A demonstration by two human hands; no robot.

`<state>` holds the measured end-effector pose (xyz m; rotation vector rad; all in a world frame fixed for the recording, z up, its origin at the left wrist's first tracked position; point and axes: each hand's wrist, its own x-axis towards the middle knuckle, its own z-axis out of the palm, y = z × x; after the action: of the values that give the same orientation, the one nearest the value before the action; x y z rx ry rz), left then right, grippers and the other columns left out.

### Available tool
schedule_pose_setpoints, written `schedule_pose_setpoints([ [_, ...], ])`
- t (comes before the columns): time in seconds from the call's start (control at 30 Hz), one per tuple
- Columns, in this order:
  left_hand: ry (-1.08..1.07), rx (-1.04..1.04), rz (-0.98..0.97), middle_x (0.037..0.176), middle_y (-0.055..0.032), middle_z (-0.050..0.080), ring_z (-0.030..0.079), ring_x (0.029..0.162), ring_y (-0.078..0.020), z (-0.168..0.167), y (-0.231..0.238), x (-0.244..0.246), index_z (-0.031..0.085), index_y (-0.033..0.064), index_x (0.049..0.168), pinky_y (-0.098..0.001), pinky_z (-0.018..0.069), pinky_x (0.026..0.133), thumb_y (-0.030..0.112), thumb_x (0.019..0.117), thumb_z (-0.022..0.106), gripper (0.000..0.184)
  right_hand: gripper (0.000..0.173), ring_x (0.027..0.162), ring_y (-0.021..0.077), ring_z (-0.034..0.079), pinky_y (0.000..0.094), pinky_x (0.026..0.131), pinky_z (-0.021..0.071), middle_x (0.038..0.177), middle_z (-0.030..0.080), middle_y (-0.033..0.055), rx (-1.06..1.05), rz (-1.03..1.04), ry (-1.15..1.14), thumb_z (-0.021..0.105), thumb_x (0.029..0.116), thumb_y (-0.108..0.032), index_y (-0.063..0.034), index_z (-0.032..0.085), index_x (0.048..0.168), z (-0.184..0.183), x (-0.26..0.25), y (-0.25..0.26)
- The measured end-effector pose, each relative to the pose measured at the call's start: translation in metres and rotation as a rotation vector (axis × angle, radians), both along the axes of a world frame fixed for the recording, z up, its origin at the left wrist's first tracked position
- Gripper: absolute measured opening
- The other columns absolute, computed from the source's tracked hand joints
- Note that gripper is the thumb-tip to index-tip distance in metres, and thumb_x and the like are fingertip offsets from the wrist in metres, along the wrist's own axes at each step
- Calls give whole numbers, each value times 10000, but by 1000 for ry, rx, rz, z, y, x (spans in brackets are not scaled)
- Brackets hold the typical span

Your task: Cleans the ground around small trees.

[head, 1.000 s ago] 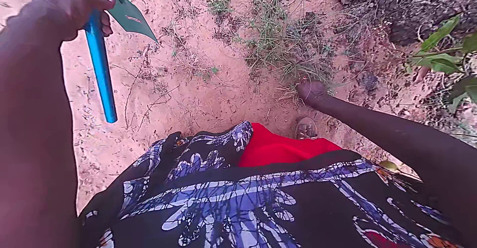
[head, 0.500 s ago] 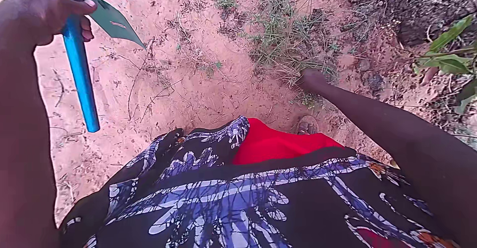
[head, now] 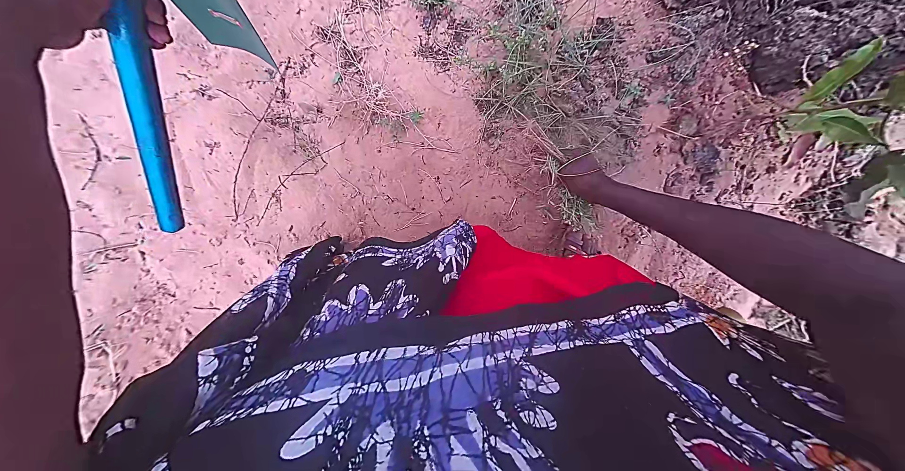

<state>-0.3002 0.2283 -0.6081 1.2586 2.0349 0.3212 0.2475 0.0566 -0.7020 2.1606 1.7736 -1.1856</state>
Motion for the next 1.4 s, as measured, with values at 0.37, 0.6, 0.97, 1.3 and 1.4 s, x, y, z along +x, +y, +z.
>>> schedule_pose_setpoints([
  [0.37, -154, 47, -53, 582, 64, 459, 496, 455, -13, 14, -9, 13, 562, 123, 872, -158, 484, 477, 173, 1053, 521, 192, 198, 1065, 470, 660, 632, 853, 511, 1048, 696, 269, -318, 479, -431, 673, 957, -103, 22, 707, 1106, 71, 55, -27],
  [0.6, -67, -19, 27, 608, 60, 450, 464, 443, -13, 26, -13, 29, 565, 133, 923, -155, 457, 467, 210, 1055, 526, 158, 137, 1087, 504, 653, 634, 851, 513, 1096, 681, 305, -23, 763, -593, 590, 969, 26, 88, 694, 1034, 23, 59, 19],
  [0.97, -19, -58, 43, 621, 63, 434, 469, 466, -25, 27, -26, 15, 562, 124, 974, -179, 485, 516, 261, 1063, 511, 171, 193, 1108, 534, 637, 646, 806, 532, 1188, 638, 336, -153, 570, -754, 546, 983, 54, 133, 618, 1144, 8, 54, 28],
  [1.3, -67, -20, 26, 640, 51, 432, 459, 475, -41, 15, -11, 3, 565, 127, 965, -191, 492, 518, 242, 1057, 512, 157, 218, 1073, 520, 655, 710, 780, 494, 1137, 680, 303, -217, 414, -631, 672, 943, -144, 16, 693, 1089, 23, 43, 42],
  [1.4, -112, 26, -14, 620, 47, 475, 516, 487, -41, 20, -14, 8, 595, 114, 933, -188, 511, 523, 201, 1041, 546, 147, 275, 1089, 512, 654, 709, 787, 486, 1132, 680, 305, -196, 374, -593, 667, 968, -232, 13, 685, 1092, 20, 50, 41],
])
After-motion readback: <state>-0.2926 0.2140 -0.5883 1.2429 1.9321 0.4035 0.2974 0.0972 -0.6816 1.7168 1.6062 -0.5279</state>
